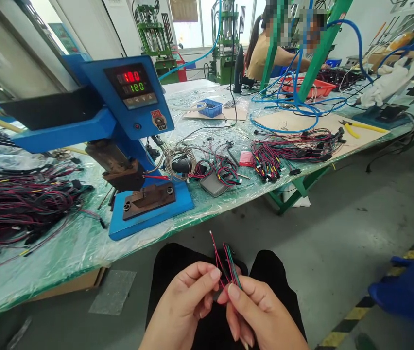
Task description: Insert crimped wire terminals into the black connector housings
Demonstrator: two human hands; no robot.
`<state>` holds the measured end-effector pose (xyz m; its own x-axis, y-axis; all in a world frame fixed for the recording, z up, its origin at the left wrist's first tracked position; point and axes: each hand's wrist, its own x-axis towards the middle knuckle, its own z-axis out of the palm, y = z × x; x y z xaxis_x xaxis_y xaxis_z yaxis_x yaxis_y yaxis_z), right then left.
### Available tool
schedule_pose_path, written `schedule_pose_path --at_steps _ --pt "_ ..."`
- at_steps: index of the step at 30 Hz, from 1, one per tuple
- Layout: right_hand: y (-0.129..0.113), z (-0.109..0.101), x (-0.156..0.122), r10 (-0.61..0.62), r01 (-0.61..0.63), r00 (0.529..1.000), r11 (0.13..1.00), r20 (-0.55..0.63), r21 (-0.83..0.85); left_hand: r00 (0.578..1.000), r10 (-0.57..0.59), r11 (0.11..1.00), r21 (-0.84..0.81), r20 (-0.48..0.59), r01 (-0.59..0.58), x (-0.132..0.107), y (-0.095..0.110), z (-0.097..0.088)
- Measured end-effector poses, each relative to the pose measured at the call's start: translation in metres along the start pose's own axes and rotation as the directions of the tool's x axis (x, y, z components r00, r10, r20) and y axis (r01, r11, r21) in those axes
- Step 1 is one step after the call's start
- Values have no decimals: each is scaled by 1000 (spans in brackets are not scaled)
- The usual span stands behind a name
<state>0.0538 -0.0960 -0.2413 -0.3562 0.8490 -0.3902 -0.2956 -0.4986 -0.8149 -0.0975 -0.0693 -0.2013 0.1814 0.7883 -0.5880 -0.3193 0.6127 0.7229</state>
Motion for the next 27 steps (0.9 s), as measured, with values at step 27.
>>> schedule_pose_path --at_steps 27 --pt "-6 -5 14 25 68 986 848 -168 526 990 137 971 -195 -16 -138 1 8 -4"
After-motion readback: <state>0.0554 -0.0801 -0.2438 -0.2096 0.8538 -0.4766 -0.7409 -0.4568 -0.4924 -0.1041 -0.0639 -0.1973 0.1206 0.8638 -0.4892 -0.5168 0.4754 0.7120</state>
